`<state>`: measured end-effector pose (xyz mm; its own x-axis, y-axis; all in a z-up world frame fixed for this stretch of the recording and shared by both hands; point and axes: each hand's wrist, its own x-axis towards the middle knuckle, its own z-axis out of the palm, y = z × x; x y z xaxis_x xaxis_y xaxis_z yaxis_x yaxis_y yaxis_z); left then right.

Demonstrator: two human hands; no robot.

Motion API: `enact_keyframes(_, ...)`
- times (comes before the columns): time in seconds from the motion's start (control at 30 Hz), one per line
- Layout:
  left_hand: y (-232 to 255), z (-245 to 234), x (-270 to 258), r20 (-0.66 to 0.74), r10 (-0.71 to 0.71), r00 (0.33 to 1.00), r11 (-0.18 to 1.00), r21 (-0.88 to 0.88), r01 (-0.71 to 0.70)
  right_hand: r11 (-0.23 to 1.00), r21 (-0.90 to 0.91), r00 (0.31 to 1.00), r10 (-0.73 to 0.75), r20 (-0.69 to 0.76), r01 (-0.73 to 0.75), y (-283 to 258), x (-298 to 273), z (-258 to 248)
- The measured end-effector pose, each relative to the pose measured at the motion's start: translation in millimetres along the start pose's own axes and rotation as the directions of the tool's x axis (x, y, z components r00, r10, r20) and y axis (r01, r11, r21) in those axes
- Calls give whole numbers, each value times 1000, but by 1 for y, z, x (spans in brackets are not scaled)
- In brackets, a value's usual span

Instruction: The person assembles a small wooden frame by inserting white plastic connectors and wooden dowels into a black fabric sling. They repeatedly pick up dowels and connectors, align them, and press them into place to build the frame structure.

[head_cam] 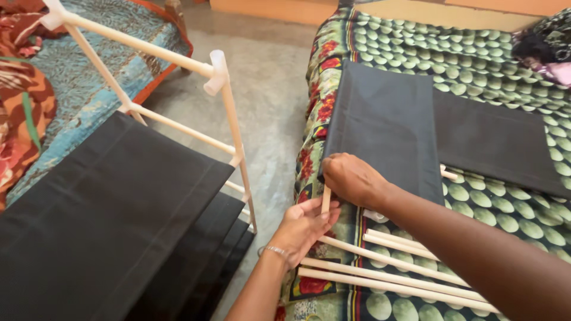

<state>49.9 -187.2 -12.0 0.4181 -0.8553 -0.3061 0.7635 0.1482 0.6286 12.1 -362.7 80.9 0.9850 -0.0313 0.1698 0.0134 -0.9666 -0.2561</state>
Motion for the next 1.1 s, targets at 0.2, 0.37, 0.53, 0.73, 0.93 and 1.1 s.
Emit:
enact_keyframes(0.2,-6,-15,-9,-10,161,987,967,200,-156,1000,14,999,-4,39,3,0,3,10)
enact_keyframes(0.37,-27,-15,30,-257,344,903,924,263,-277,997,78,1000,-21,15,19,3,-8,23)
enact_keyframes(0.53,-38,-20,58,-412,347,842,919,328,-218,993,78,993,-96,71,91,5,-17,31)
enact_keyframes(0.73,-48,-19,83,-446,341,828,913,366,-179,999,-36,994,-30,100,34,16,-28,24)
enact_keyframes(0.93,-47,-20,110,-537,230,811,973,133,-187,951,-136,939,240,-246,-278,85,-62,-6)
enact_keyframes(1.1,-39,-22,92,-638,274,720,955,267,-127,505,-62,509,855,-99,-861,193,-119,-3)
